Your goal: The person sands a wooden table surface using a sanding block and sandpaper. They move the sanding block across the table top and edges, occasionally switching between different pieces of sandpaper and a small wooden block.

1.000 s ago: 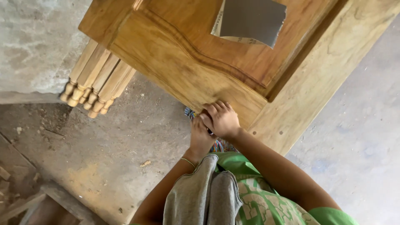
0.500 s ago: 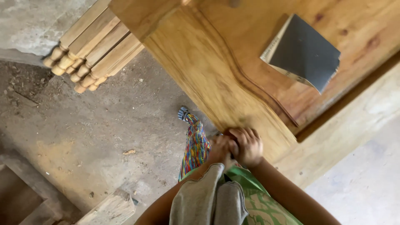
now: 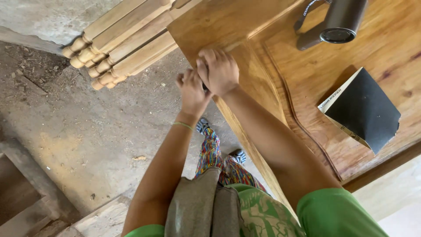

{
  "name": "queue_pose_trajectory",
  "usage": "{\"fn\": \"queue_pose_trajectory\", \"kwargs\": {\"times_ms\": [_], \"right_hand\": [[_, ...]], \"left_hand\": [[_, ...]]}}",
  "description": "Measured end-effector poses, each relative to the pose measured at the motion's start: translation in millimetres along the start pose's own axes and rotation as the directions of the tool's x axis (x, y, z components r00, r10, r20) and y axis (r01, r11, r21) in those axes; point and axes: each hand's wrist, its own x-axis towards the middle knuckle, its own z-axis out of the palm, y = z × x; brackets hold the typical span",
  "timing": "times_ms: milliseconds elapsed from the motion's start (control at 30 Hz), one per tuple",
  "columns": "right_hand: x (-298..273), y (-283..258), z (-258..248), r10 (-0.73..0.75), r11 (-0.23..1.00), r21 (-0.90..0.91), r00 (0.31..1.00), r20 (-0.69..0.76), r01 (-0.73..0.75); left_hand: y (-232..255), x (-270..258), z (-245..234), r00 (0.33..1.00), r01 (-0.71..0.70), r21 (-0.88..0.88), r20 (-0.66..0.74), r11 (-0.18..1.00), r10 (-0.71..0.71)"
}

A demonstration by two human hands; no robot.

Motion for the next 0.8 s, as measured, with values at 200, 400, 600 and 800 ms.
{"fn": "queue_pose_trajectory", "kwargs": {"times_ms": [200, 400, 600, 800], "right_hand": [[-3, -18, -25, 0.188, 0.982, -0.052, 0.966, 0.175, -0.182], [-136, -50, -158, 0.029, 0.995, 0.096, 0.994, 0.109, -0.039], [-281, -65, -293, 0.17, 0.974, 0.127, 0.976, 0.135, -0.187], [-310, -64, -300, 0.263, 0.965, -0.013, 0.958, 0.113, -0.263]], "left_hand": [[42, -4, -19, 0.992, 0.109, 0.02, -0.059, 0.994, -0.108], [144, -137, 2, 0.974, -0.119, 0.206, -0.168, 0.971, 0.154], [251, -271, 48, 0.944, -0.281, -0.218, 0.112, 0.935, 0.31], [268, -262, 27, 0.907, -0.346, -0.405, 0.087, 0.846, 0.413]]}}
